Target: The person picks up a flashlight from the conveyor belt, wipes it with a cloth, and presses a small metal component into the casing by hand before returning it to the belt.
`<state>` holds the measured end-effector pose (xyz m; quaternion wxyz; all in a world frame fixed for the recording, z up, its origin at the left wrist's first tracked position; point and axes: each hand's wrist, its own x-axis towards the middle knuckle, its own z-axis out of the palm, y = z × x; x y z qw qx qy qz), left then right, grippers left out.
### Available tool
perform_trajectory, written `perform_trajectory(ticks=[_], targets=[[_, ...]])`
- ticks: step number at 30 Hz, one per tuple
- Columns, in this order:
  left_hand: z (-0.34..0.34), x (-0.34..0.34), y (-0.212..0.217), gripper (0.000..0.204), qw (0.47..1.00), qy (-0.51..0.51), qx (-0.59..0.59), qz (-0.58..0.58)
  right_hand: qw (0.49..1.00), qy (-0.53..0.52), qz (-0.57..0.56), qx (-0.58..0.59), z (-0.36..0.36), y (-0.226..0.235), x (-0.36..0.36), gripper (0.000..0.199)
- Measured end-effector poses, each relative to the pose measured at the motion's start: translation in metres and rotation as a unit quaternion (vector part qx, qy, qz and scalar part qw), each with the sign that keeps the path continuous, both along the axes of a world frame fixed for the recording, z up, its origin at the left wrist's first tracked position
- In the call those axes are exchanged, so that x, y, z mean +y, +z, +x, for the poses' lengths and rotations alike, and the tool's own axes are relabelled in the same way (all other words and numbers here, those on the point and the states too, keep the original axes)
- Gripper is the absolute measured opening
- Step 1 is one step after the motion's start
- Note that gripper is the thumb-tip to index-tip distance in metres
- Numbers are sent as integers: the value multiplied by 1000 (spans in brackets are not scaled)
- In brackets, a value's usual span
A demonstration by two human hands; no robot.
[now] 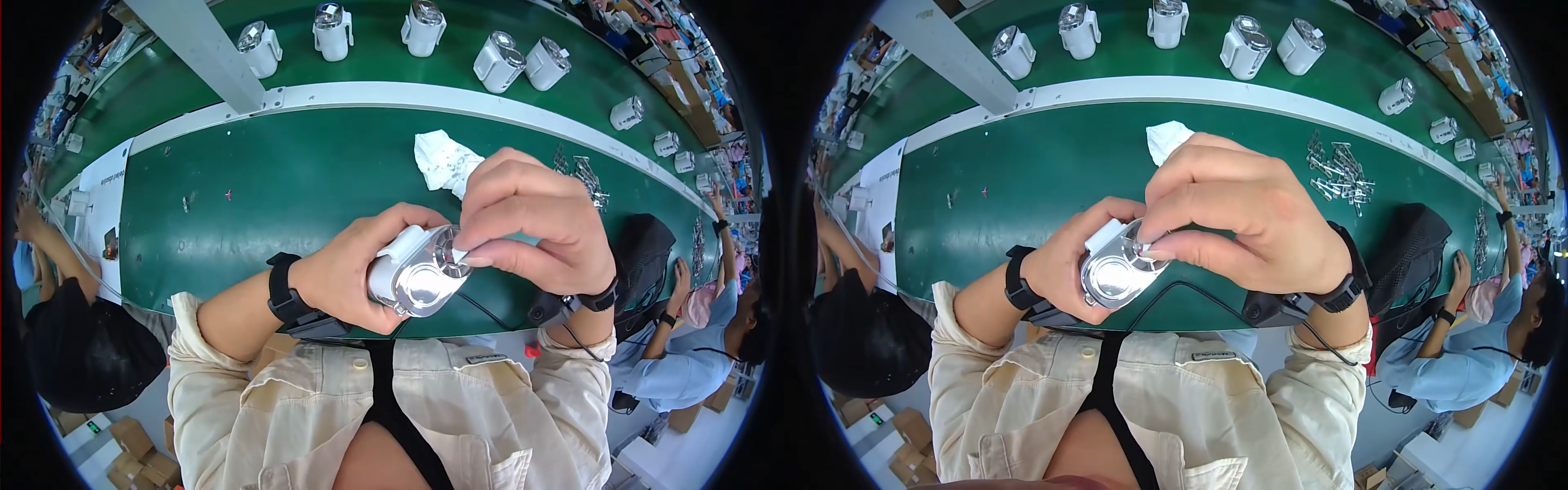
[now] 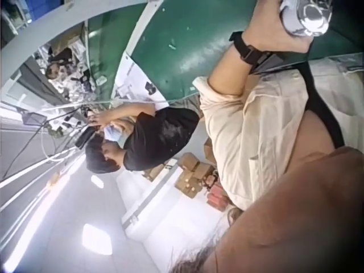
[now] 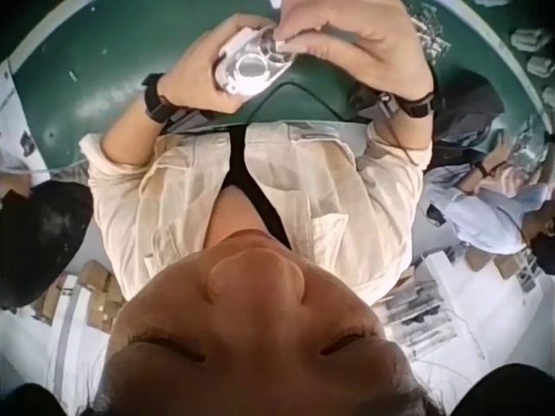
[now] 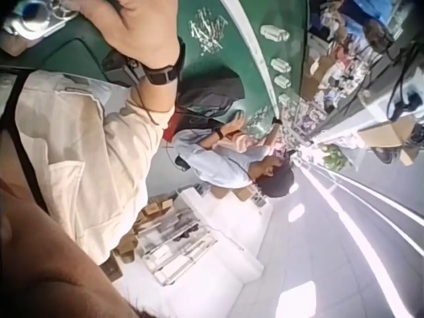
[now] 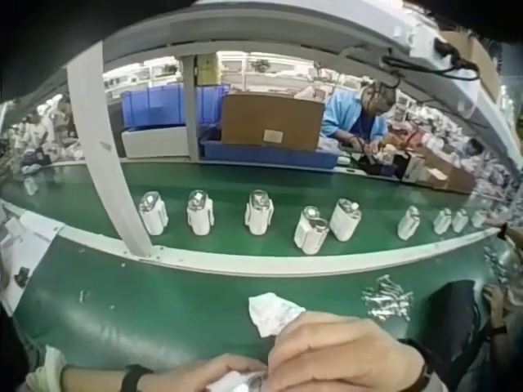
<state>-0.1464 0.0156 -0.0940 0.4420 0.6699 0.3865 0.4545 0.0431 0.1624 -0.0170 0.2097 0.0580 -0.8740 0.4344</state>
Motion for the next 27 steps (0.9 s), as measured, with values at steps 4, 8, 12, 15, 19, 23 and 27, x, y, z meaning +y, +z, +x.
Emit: perform_trajectory(ticks=[4,8,12,15,19,23,27], targets=[[11,3,-2,80,992,103,34,70,996,-81,-35,-13,4,-6,-6,13],[19,6,-7,80,972,186,58,131,983,-165,-83,-11,5,-11,-20,13],[17,7,-4,81,959,221,94,153,971,-235,4,43,-2,-15,-33,14],[15,5,-7,83,954,228,114,157,958,-264,68,88,-7,-22,-40,16],[16,4,-10,85,944,254,127,171,946,-271,125,126,-9,-23,-45,21],[18,8,-10,82,935,287,97,183,943,-260,183,99,-8,-18,-50,27],[12,12,-8,80,929,301,93,196,954,-238,168,65,-6,-17,-44,34]])
